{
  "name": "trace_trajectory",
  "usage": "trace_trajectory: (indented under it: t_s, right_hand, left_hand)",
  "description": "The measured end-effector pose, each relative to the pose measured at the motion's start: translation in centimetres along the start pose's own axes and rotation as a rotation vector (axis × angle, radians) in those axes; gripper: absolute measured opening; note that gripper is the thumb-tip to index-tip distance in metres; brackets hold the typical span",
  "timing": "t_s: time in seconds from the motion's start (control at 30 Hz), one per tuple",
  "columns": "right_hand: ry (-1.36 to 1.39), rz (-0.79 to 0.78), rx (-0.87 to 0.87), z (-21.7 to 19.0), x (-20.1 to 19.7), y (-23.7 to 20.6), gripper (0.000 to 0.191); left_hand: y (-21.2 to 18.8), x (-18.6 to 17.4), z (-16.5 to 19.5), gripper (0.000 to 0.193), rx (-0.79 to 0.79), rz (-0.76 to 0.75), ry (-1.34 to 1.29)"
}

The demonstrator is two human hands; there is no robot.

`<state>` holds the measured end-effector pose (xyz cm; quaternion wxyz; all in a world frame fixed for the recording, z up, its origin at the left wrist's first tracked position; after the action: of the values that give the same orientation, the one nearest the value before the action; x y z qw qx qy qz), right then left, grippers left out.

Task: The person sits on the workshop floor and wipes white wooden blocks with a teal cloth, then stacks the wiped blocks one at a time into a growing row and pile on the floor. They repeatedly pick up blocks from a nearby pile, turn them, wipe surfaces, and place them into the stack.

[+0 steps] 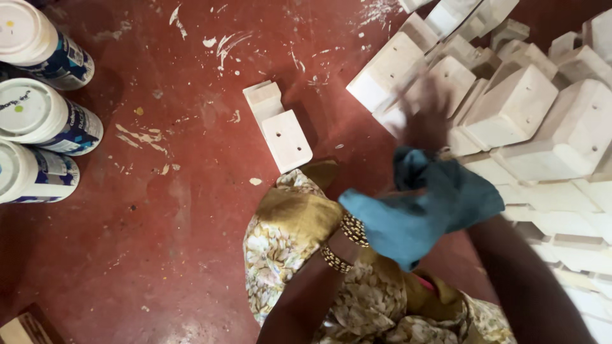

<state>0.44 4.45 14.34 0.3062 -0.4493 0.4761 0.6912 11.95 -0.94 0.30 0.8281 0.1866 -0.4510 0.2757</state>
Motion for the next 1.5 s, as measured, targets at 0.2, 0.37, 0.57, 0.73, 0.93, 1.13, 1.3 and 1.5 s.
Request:
trace_trajectory:
  t_s: [0.2,0.37,0.57,0.73,0.93,1.13,1.3,1.5]
  right_hand:
    - [0.674,-0.004,-0.201,-13.7,-3.6,-0.1,0.069]
    - [0.744,-0.067,-0.346,-17.5,-1.5,1.6,0.068]
    - [0.765,-0.033,-0.251,-18.7,0.4,0.8,0.068]
    - [0.758,-0.045,-0.286,-19.6,1.7,3.1,0.068]
    - [0.976,0.217,0.087,-15.2,0.5,2.9,0.069]
    - [0.796,0.414,0.604,-2.6,1.8,8.5,0.069]
    - [0.28,-0.28,0.832,1.1,2.5,9.8,0.078]
    - [-0.101,-0.371,0.366,1.4,1.8,11.4,0.071]
  left_hand:
    - [-4.9,-2.4,1.8,0.061,0.235,0.255,-0.307]
    - [-10.5,-5.3,4.8,0.06,0.482,0.475,-0.493]
    - [-10.2,-8.5,8.6,0.06,0.741,0.534,-0.553]
    - [-8.2,-9.0,10.0,0.06,0.842,0.522,-0.574]
    - [-6.0,-11.0,12.9,0.059,0.894,0.493,-0.602]
    - [-4.6,-11.0,13.0,0.059,0.867,0.489,-0.609]
    - [-4.3,-10.8,13.0,0.059,0.867,0.494,-0.629]
    - [-4.5,-11.0,12.5,0.059,0.842,0.507,-0.622]
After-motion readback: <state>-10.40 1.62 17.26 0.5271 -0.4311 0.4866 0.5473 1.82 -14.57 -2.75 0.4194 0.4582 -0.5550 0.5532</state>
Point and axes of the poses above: each hand's wrist, its own y-axis towards the middle knuckle, its own x-axis out of the palm, z = x × y, the point moved 3 cm from there along y, towards the middle knuckle, and after that the axes turned 1 degree about -x, right-handed, at the moved point
